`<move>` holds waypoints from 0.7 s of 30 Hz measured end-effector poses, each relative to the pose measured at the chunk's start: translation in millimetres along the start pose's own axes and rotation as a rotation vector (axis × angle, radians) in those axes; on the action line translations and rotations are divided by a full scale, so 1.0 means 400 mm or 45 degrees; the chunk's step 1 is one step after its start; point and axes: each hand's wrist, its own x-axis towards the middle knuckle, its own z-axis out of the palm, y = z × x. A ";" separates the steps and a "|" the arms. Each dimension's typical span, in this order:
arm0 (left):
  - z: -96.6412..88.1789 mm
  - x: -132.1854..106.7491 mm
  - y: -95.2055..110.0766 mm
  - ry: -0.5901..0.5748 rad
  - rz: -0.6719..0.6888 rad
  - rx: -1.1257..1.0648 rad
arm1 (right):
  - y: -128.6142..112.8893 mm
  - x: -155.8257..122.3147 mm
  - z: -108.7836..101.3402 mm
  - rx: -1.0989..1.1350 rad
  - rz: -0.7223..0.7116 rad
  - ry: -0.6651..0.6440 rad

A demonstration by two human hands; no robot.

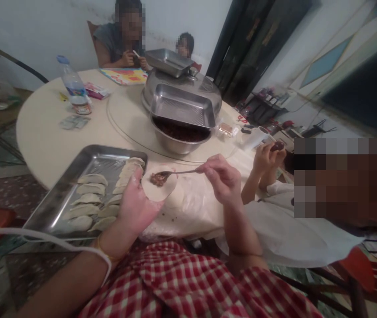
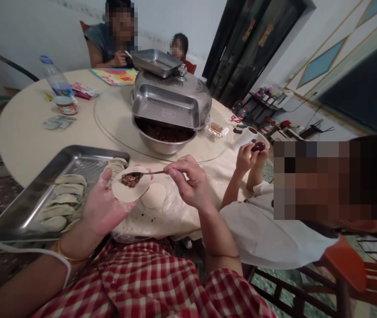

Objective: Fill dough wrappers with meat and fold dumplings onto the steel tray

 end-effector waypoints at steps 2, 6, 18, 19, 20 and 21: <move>0.003 -0.001 -0.004 -0.006 0.005 0.007 | -0.018 0.000 0.001 -0.130 -0.085 -0.027; 0.002 0.000 -0.011 -0.031 0.036 0.044 | -0.041 0.000 0.012 -0.262 -0.147 -0.024; -0.013 0.018 -0.044 0.012 0.161 0.291 | -0.109 -0.024 0.064 -0.468 -0.442 -0.018; -0.011 0.018 -0.045 0.026 0.161 0.294 | -0.109 -0.027 0.065 -0.467 -0.451 -0.003; -0.009 0.018 -0.046 0.053 0.165 0.292 | -0.109 -0.029 0.066 -0.465 -0.452 0.013; -0.007 0.018 -0.046 0.078 0.175 0.287 | -0.108 -0.031 0.064 -0.462 -0.442 0.032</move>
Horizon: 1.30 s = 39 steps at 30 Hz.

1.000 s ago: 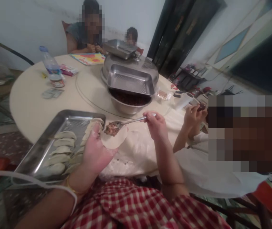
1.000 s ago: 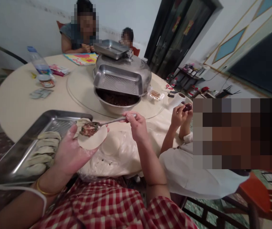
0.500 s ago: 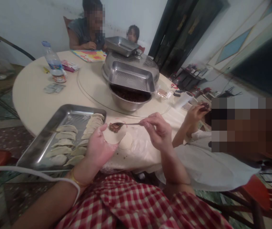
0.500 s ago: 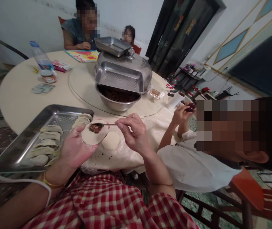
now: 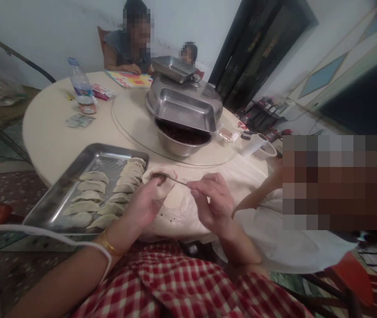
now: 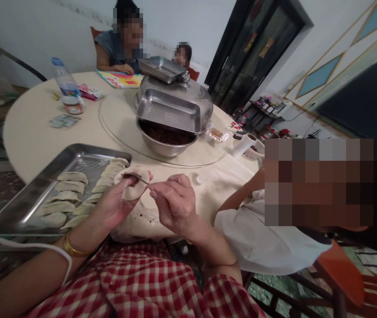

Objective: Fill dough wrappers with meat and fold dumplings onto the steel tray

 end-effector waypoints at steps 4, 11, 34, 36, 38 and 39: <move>0.003 0.005 0.004 0.051 -0.006 -0.014 | 0.021 -0.009 -0.012 0.042 0.177 0.096; 0.000 0.010 0.022 -0.027 -0.056 -0.033 | 0.180 0.019 -0.013 0.088 0.632 0.406; 0.008 0.035 0.064 0.093 -0.159 -0.093 | 0.472 0.188 0.190 -0.114 0.876 -0.719; 0.010 0.032 0.066 0.094 -0.151 -0.094 | 0.481 0.178 0.187 -0.066 0.940 -0.645; 0.010 0.030 0.067 0.089 -0.142 -0.093 | 0.497 0.166 0.184 -0.033 1.019 -0.530; 0.009 0.029 0.068 0.086 -0.140 -0.093 | 0.506 0.161 0.182 -0.021 1.059 -0.462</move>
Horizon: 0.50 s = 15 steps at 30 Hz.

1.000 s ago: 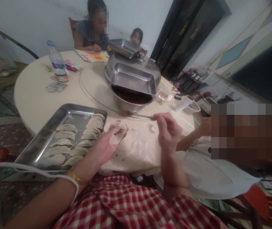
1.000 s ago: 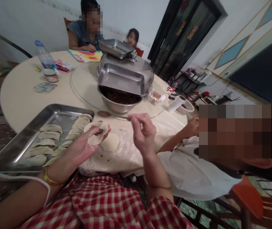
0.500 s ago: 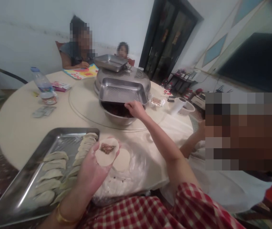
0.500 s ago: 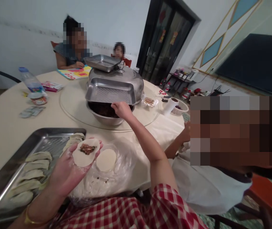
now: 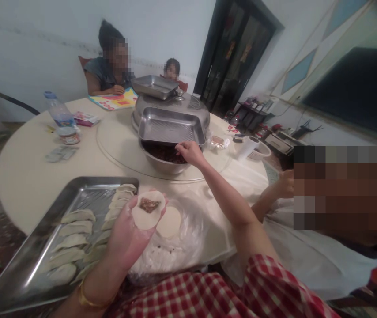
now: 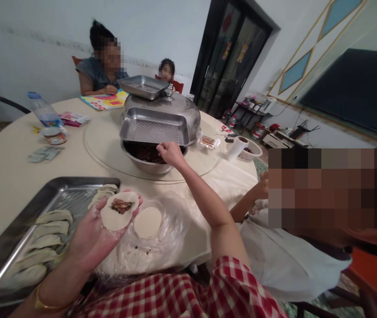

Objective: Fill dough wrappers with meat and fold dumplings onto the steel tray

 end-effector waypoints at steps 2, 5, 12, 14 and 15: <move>-0.005 0.000 0.001 -0.012 -0.003 -0.013 | 0.021 0.004 -0.006 0.088 0.063 0.111; -0.012 0.000 -0.001 -0.018 -0.008 -0.032 | 0.042 0.004 -0.018 0.229 0.130 0.219; -0.003 -0.002 -0.008 -0.010 -0.002 -0.011 | 0.029 -0.020 -0.025 0.499 0.209 0.175; 0.000 -0.004 -0.007 0.003 0.003 -0.017 | 0.020 -0.021 -0.028 0.553 0.246 0.186; 0.002 -0.005 -0.007 0.010 0.015 -0.020 | 0.017 -0.019 -0.031 0.581 0.266 0.211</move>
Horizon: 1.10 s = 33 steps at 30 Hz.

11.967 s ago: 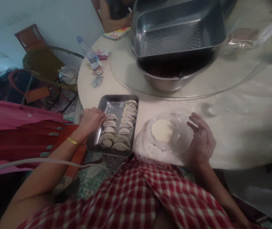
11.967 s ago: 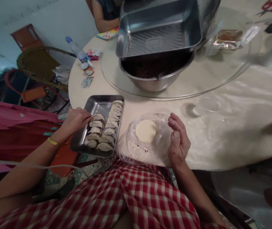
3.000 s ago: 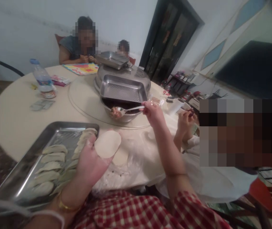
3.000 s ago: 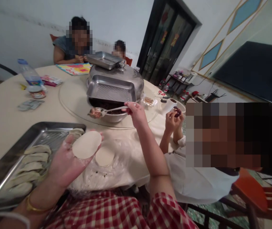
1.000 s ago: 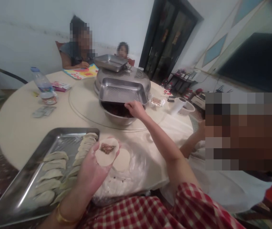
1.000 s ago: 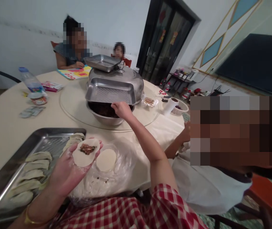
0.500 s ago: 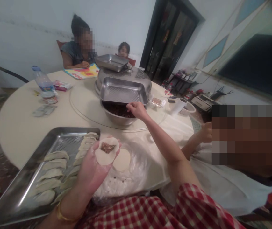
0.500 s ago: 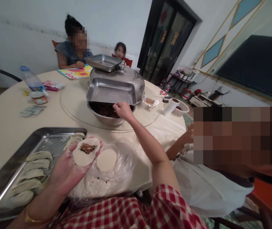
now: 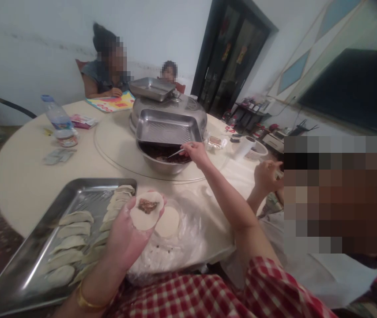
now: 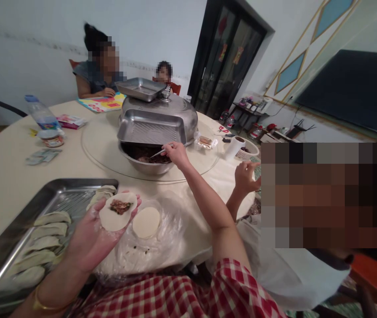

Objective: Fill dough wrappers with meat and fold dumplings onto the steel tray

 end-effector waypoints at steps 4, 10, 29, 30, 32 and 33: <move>0.001 -0.001 0.002 0.006 0.024 0.034 | -0.021 0.009 -0.008 0.111 0.028 0.146; 0.002 0.004 0.006 0.026 -0.012 0.004 | -0.053 -0.016 -0.033 0.209 0.028 0.220; -0.012 -0.008 -0.005 -0.133 0.006 -0.091 | -0.095 -0.371 -0.069 -0.016 -0.757 -0.227; -0.014 -0.009 -0.004 -0.140 0.004 -0.092 | -0.097 -0.378 -0.075 -0.052 -0.846 -0.235; -0.015 -0.010 -0.004 -0.135 -0.001 -0.081 | -0.101 -0.388 -0.086 -0.106 -0.990 -0.232; -0.016 -0.011 -0.004 -0.132 -0.004 -0.068 | -0.102 -0.392 -0.090 -0.126 -1.031 -0.224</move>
